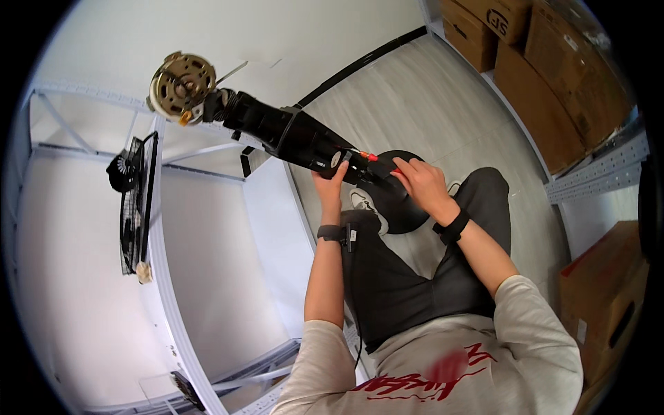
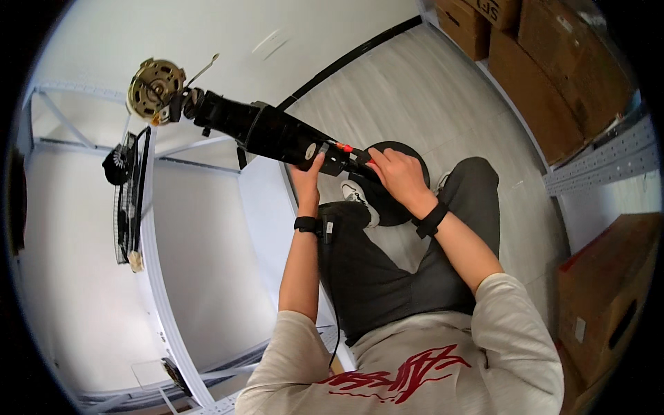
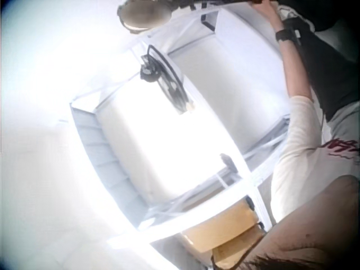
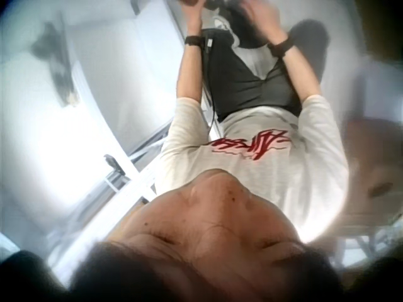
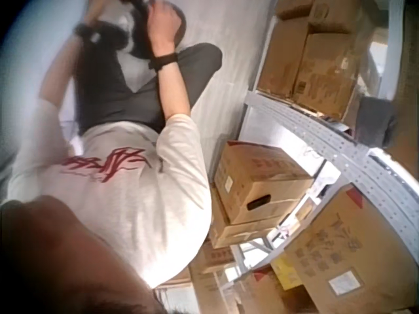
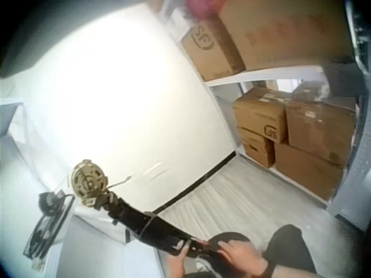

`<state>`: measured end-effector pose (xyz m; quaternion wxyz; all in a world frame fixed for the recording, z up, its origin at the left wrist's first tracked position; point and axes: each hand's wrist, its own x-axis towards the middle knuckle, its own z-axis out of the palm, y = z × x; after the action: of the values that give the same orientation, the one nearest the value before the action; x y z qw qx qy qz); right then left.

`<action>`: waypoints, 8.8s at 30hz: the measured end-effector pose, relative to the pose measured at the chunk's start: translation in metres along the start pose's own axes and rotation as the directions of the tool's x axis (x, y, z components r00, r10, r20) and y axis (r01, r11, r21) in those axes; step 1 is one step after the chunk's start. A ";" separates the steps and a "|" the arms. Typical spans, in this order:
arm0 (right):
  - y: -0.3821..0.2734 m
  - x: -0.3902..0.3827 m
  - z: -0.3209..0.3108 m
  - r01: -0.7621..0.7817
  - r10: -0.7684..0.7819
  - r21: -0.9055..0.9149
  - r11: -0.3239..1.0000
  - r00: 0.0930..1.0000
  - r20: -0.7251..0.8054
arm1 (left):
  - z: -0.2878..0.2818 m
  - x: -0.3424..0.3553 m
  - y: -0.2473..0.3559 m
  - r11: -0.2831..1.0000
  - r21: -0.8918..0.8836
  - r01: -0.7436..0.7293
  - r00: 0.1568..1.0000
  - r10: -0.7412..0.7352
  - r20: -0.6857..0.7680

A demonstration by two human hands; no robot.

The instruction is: The person sits on the floor and uses a screwdriver to tighten screws on the base and neck of a standing fan. They rotate the fan to access different screw locations and continue tightening throughout the clip.

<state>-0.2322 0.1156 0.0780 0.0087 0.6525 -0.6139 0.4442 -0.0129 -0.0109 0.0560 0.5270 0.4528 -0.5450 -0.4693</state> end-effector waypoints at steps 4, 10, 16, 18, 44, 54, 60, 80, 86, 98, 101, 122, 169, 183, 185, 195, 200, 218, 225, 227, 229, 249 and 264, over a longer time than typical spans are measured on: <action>-0.009 0.002 -0.003 -0.049 0.049 0.031 0.998 0.999 0.015 | 0.001 0.001 0.015 0.999 0.050 -0.014 1.000 0.014 -0.005; -0.016 0.009 -0.008 -0.140 0.134 0.045 0.989 0.984 0.119 | -0.003 0.017 0.029 0.992 0.053 -0.112 0.994 0.113 -0.012; -0.012 0.008 -0.005 -0.264 0.246 0.066 0.962 0.947 0.205 | -0.006 0.017 0.035 0.998 0.010 -0.055 0.998 0.054 0.030; -0.011 0.008 -0.004 -0.299 0.274 0.083 0.950 0.933 0.232 | -0.005 0.016 0.040 0.999 0.006 -0.038 0.998 0.037 0.050; 0.003 -0.002 0.010 -0.513 0.440 0.368 0.775 0.857 0.269 | 0.000 0.010 0.045 0.998 -0.006 -0.067 0.997 0.067 0.035; -0.007 -0.001 0.007 -0.402 0.376 0.310 0.861 0.916 0.143 | 0.004 0.007 0.050 0.997 -0.022 -0.079 0.996 0.080 0.026; -0.019 0.002 0.004 -0.444 0.408 0.236 0.864 0.893 0.190 | 0.005 0.006 0.051 0.996 -0.056 -0.073 0.997 0.074 0.019; -0.019 0.003 0.017 -0.484 0.468 0.311 0.818 0.874 0.130 | -0.004 0.013 0.039 0.997 -0.025 -0.070 0.997 0.071 0.021; -0.023 0.005 0.012 -0.483 0.429 0.135 0.865 0.853 0.297 | -0.002 0.011 0.042 0.998 -0.040 -0.058 0.998 0.058 0.015; -0.018 0.006 0.007 -0.408 0.368 0.114 0.906 0.891 0.266 | 0.004 0.007 0.051 0.998 -0.014 -0.069 0.998 0.069 -0.005; -0.021 0.008 0.005 -0.483 0.424 0.098 0.870 0.834 0.352 | 0.003 0.007 0.049 0.997 -0.027 -0.073 0.997 0.072 -0.037; -0.012 0.002 0.014 -0.275 0.261 0.095 0.957 0.955 0.138 | 0.004 0.006 0.050 0.998 -0.027 -0.064 0.998 0.063 -0.025; -0.015 0.006 0.011 -0.306 0.284 0.095 0.947 0.939 0.195 | -0.002 -0.012 -0.012 0.994 -0.095 -0.062 0.998 0.063 0.010; -0.002 0.001 0.010 -0.532 0.451 0.299 0.792 0.841 0.301 | -0.006 -0.011 -0.035 0.983 -0.180 -0.046 0.997 0.057 0.056; -0.007 -0.005 0.001 -0.537 0.465 0.302 0.788 0.840 0.280 | -0.007 -0.013 -0.030 0.984 -0.169 -0.061 0.996 0.072 0.061; -0.055 -0.034 -0.004 -0.459 0.384 0.297 0.837 0.880 0.279 | -0.008 -0.016 -0.025 0.987 -0.155 -0.033 0.999 0.037 0.029; -0.065 -0.034 0.006 -0.465 0.393 0.244 0.851 0.872 0.292 | -0.006 -0.016 -0.014 0.994 -0.091 -0.053 0.999 0.053 0.006; -0.084 -0.030 0.014 -0.145 0.140 0.038 0.989 0.984 0.112 | -0.015 -0.004 -0.001 0.998 -0.040 0.058 0.993 -0.053 0.109; -0.086 -0.029 0.011 -0.119 0.118 -0.004 0.993 0.983 0.143 | -0.018 -0.004 -0.004 0.996 -0.032 0.080 0.993 -0.077 0.093; -0.084 -0.031 0.012 -0.135 0.131 0.016 0.991 0.980 0.150 | -0.017 -0.004 -0.002 0.996 -0.038 0.081 0.991 -0.077 0.113; -0.083 -0.031 0.013 -0.187 0.180 0.024 0.982 0.966 0.183 | -0.017 -0.004 -0.001 0.996 -0.021 0.086 0.989 -0.083 0.121; -0.079 -0.032 0.014 -0.046 0.050 -0.044 0.998 0.995 0.092 | -0.020 -0.002 -0.008 0.995 -0.063 0.079 0.990 -0.071 0.120; -0.069 -0.030 0.025 -0.688 0.503 0.298 0.662 0.703 0.503 | -0.022 0.000 -0.009 0.992 -0.033 0.123 0.986 -0.118 0.119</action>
<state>-0.1576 0.1424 0.0826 -0.4151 0.4638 -0.6603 0.4202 0.0088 -0.0125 0.0475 0.4740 0.4461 -0.5368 -0.5369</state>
